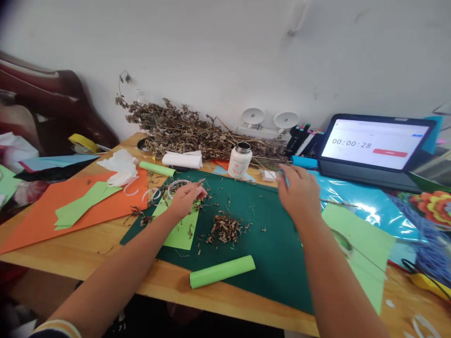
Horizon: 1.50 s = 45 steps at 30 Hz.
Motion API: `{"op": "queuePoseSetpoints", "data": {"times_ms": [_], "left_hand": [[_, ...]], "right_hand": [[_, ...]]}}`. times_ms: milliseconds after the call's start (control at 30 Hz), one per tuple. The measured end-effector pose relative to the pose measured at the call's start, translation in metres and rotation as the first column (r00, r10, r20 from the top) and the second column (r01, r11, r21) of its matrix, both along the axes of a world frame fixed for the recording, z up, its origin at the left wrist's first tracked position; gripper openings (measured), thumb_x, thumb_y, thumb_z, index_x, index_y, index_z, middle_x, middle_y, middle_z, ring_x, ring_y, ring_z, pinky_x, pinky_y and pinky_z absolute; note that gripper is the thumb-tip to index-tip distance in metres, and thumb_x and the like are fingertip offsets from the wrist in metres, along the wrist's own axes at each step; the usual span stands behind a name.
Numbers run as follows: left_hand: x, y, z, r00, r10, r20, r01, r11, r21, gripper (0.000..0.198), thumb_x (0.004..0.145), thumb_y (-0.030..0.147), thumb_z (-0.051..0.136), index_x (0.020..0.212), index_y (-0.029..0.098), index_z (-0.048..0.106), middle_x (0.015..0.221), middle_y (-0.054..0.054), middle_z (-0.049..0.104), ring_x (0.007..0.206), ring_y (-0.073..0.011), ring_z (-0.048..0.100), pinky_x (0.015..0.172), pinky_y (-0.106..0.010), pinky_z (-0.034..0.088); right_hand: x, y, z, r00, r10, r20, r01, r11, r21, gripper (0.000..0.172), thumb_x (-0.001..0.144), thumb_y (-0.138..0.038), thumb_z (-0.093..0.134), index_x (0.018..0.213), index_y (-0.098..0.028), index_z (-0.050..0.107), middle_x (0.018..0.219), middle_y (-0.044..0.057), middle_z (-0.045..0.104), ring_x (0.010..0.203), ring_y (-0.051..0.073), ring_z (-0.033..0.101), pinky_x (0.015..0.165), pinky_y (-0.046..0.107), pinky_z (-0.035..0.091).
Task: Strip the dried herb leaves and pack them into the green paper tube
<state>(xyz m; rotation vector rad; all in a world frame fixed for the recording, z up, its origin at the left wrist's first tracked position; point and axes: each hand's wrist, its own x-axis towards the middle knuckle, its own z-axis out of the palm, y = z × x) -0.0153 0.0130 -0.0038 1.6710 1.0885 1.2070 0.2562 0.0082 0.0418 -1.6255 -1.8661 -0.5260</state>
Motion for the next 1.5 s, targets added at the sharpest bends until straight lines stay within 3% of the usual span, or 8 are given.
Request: {"op": "queuePoseSetpoints", "data": {"times_ms": [100, 200, 267, 500, 667, 833, 1167, 1500], "left_hand": [[0.0, -0.005, 0.005, 0.951, -0.16, -0.265, 0.202, 0.969, 0.142, 0.026, 0.073, 0.023, 0.041, 0.053, 0.014, 0.054, 0.056, -0.001, 0.051, 0.059, -0.0109, 0.048, 0.059, -0.023, 0.036], [0.001, -0.007, 0.007, 0.896, -0.263, -0.359, 0.343, 0.921, 0.183, 0.027, 0.074, 0.022, 0.039, 0.054, 0.014, 0.055, 0.052, 0.0, 0.048, 0.057, -0.0109, 0.047, 0.057, -0.022, 0.036], [0.001, -0.006, 0.007, 0.886, -0.278, -0.371, 0.367, 0.909, 0.195, 0.027, 0.075, 0.023, 0.039, 0.057, 0.013, 0.056, 0.053, 0.0, 0.048, 0.059, -0.0114, 0.048, 0.059, -0.022, 0.036], [0.001, -0.003, 0.005, 0.906, -0.283, -0.314, 0.357, 0.91, 0.209, 0.026, 0.077, 0.024, 0.038, 0.062, 0.014, 0.057, 0.064, -0.004, 0.055, 0.069, -0.0134, 0.05, 0.068, -0.025, 0.038], [0.006, -0.004, -0.001, 0.984, -0.175, 0.032, 0.173, 0.983, 0.057, 0.022, 0.075, 0.031, 0.043, 0.084, 0.015, 0.055, 0.082, -0.005, 0.054, 0.068, -0.0117, 0.05, 0.063, -0.024, 0.039], [0.017, -0.01, -0.004, 0.925, -0.245, 0.289, 0.291, 0.948, -0.128, 0.037, 0.068, 0.04, 0.052, 0.095, 0.015, 0.049, 0.092, -0.006, 0.054, 0.068, -0.0105, 0.053, 0.06, -0.023, 0.04], [0.02, -0.013, 0.001, 0.977, -0.21, 0.031, 0.212, 0.969, -0.126, 0.015, 0.067, 0.028, 0.054, 0.066, 0.013, 0.054, 0.065, 0.0, 0.052, 0.062, -0.0094, 0.046, 0.06, -0.022, 0.037], [0.016, -0.008, 0.003, 0.965, -0.155, 0.21, 0.206, 0.947, -0.245, 0.008, 0.061, 0.02, 0.056, 0.062, 0.014, 0.051, 0.061, 0.003, 0.05, 0.06, -0.0072, 0.044, 0.061, -0.02, 0.034]], "right_hand": [[-0.046, -0.022, 0.0, 0.956, 0.27, -0.119, -0.286, 0.946, -0.151, 0.034, 0.076, -0.035, 0.044, 0.102, -0.017, 0.054, 0.095, 0.011, 0.058, 0.085, 0.023, 0.052, 0.07, 0.036, 0.042], [-0.08, -0.03, -0.007, 0.853, 0.442, -0.276, -0.52, 0.758, -0.393, 0.03, 0.074, -0.034, 0.048, 0.1, -0.021, 0.054, 0.097, 0.007, 0.058, 0.074, 0.017, 0.055, 0.063, 0.03, 0.045], [-0.091, -0.026, -0.015, 0.794, 0.46, -0.397, -0.602, 0.683, -0.414, 0.019, 0.075, -0.03, 0.047, 0.088, -0.021, 0.058, 0.085, 0.004, 0.061, 0.067, 0.014, 0.054, 0.059, 0.026, 0.044], [-0.09, -0.018, -0.034, 0.746, 0.362, -0.559, -0.596, 0.738, -0.317, 0.012, 0.074, -0.025, 0.046, 0.067, -0.018, 0.054, 0.06, -0.001, 0.055, 0.056, 0.011, 0.049, 0.052, 0.022, 0.038], [-0.086, -0.025, -0.038, 0.73, 0.277, -0.625, -0.534, 0.801, -0.27, 0.013, 0.073, -0.024, 0.046, 0.063, -0.018, 0.052, 0.054, -0.002, 0.051, 0.052, 0.01, 0.045, 0.05, 0.021, 0.036], [-0.09, -0.026, -0.038, 0.742, 0.31, -0.594, -0.536, 0.807, -0.248, 0.011, 0.072, -0.024, 0.047, 0.066, -0.018, 0.053, 0.057, -0.001, 0.053, 0.053, 0.011, 0.047, 0.052, 0.022, 0.037], [-0.093, -0.027, -0.037, 0.751, 0.432, -0.499, -0.599, 0.764, -0.239, 0.011, 0.075, -0.021, 0.046, 0.068, -0.019, 0.054, 0.063, 0.001, 0.056, 0.06, 0.013, 0.05, 0.056, 0.024, 0.039], [-0.093, -0.027, -0.043, 0.772, 0.409, -0.487, -0.52, 0.847, -0.113, 0.012, 0.076, -0.022, 0.044, 0.068, -0.019, 0.053, 0.064, 0.001, 0.057, 0.061, 0.013, 0.051, 0.058, 0.024, 0.039]]}}
